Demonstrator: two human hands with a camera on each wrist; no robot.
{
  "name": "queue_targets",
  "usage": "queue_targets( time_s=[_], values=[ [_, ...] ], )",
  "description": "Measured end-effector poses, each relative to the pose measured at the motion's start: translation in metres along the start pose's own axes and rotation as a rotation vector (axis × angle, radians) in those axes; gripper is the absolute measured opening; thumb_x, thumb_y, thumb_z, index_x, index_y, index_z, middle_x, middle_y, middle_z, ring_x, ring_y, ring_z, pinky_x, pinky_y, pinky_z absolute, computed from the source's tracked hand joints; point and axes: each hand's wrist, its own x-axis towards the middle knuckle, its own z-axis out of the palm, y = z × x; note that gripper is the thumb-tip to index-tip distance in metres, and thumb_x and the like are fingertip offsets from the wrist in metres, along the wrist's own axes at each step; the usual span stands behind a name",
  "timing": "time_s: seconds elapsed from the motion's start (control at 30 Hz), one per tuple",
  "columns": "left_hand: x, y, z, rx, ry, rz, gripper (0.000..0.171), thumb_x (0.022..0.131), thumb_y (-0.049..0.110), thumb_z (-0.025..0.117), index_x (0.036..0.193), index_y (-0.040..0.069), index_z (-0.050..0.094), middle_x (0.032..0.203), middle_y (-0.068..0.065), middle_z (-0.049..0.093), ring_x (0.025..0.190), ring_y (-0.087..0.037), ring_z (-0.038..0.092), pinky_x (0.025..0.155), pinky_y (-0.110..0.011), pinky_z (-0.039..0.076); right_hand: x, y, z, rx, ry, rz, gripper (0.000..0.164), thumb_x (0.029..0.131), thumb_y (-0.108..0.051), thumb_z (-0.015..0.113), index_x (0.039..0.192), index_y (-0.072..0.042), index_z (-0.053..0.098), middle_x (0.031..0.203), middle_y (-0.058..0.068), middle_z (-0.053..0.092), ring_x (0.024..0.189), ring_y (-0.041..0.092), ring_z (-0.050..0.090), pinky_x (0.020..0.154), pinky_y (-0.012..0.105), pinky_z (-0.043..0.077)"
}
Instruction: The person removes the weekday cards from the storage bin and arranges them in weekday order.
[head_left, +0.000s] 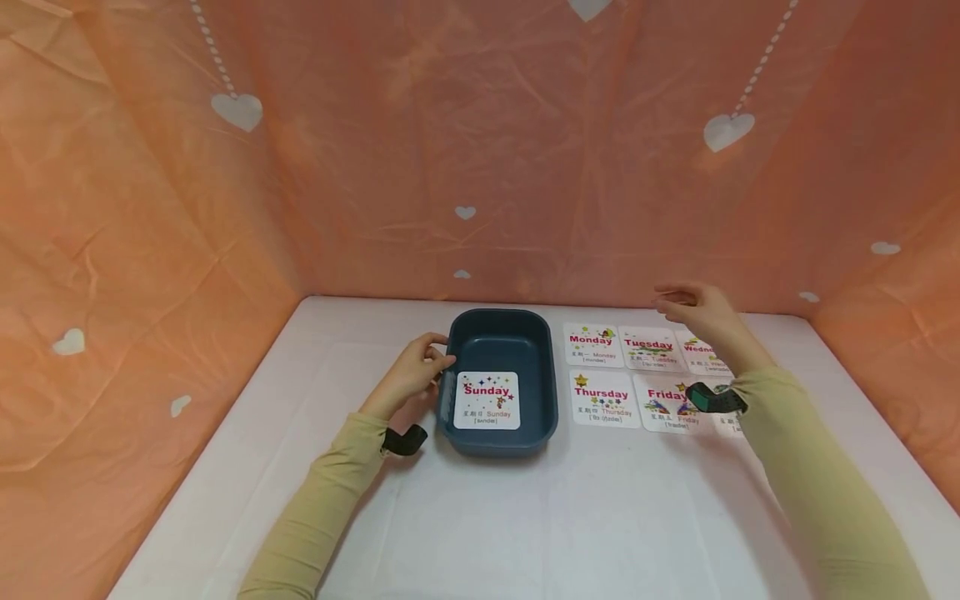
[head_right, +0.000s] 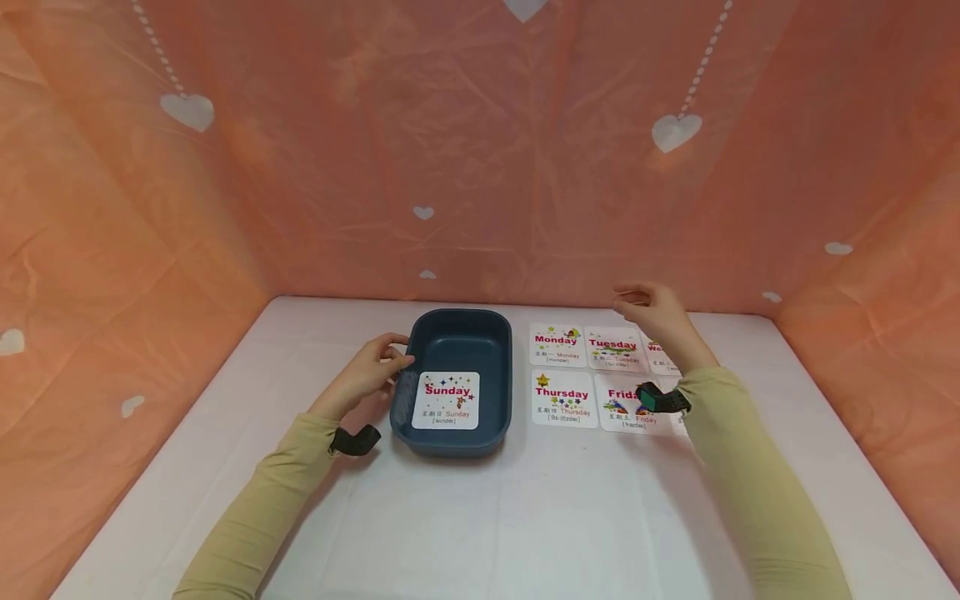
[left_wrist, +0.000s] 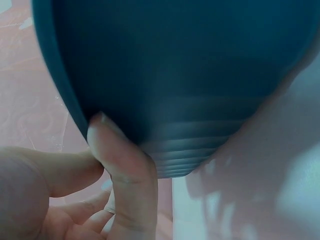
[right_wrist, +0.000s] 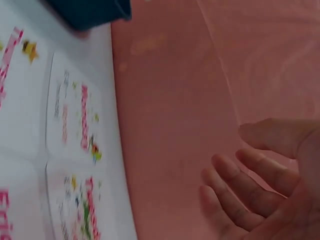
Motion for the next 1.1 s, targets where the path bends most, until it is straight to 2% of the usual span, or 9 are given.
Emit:
queue_targets(
  time_s=[0.2,0.3,0.4,0.6,0.7,0.83,1.1],
  values=[
    [-0.005,-0.001,0.001,0.005,-0.005,-0.018,0.041,0.096,0.012,0.059,0.133,0.001,0.046,0.086,-0.015,0.055,0.059,-0.018,0.052,0.047,-0.029,0.047,0.016,-0.026,0.028,-0.032,-0.086,-0.087,0.042,0.098,-0.018,0.056,0.134,0.003,0.050,0.127,0.024,0.055,0.111,0.026,0.054,0.097,0.042,0.043],
    [-0.007,-0.002,0.002,0.003,-0.003,-0.025,0.042,0.096,0.013,0.059,0.133,0.002,0.046,0.091,-0.019,0.057,0.057,-0.018,0.053,0.046,-0.028,0.046,0.020,-0.036,0.042,-0.045,-0.139,-0.138,0.042,0.097,-0.015,0.058,0.133,0.004,0.050,0.124,0.024,0.058,0.112,0.031,0.055,0.097,0.046,0.042],
    [-0.006,-0.002,0.003,-0.002,0.006,-0.016,0.042,0.095,0.013,0.060,0.134,0.001,0.046,0.092,-0.019,0.057,0.056,-0.018,0.053,0.046,-0.028,0.046,0.023,-0.046,0.053,-0.035,-0.173,-0.191,0.042,0.095,-0.014,0.061,0.132,0.003,0.052,0.121,0.022,0.060,0.111,0.032,0.057,0.094,0.045,0.045],
    [-0.004,0.003,0.004,0.024,-0.001,-0.023,0.043,0.095,0.015,0.061,0.134,0.003,0.047,0.086,-0.012,0.056,0.056,-0.019,0.055,0.047,-0.031,0.048,0.028,-0.059,0.073,0.010,-0.213,-0.266,0.039,0.092,-0.011,0.065,0.127,0.003,0.056,0.118,0.022,0.061,0.106,0.031,0.060,0.088,0.031,0.049],
    [-0.002,0.004,0.004,0.025,0.002,-0.012,0.043,0.095,0.013,0.061,0.134,0.001,0.046,0.084,-0.011,0.055,0.057,-0.017,0.053,0.049,-0.032,0.050,0.030,-0.066,0.085,0.055,-0.232,-0.298,0.037,0.091,-0.008,0.065,0.125,0.004,0.057,0.116,0.023,0.061,0.104,0.032,0.060,0.086,0.029,0.049],
    [-0.002,0.004,0.004,0.011,0.008,-0.012,0.043,0.094,0.011,0.061,0.133,-0.001,0.047,0.081,-0.011,0.054,0.056,-0.017,0.052,0.049,-0.032,0.050,0.031,-0.073,0.102,0.098,-0.275,-0.329,0.038,0.089,-0.005,0.066,0.124,0.005,0.056,0.113,0.024,0.061,0.102,0.032,0.060,0.089,0.034,0.048],
    [-0.002,0.003,0.005,-0.006,0.005,-0.020,0.041,0.095,0.011,0.060,0.132,0.000,0.047,0.083,-0.013,0.056,0.053,-0.017,0.053,0.046,-0.029,0.047,0.031,-0.078,0.131,0.064,-0.392,-0.309,0.038,0.089,-0.006,0.067,0.125,0.001,0.057,0.112,0.022,0.062,0.101,0.030,0.061,0.088,0.041,0.050]
  ],
)
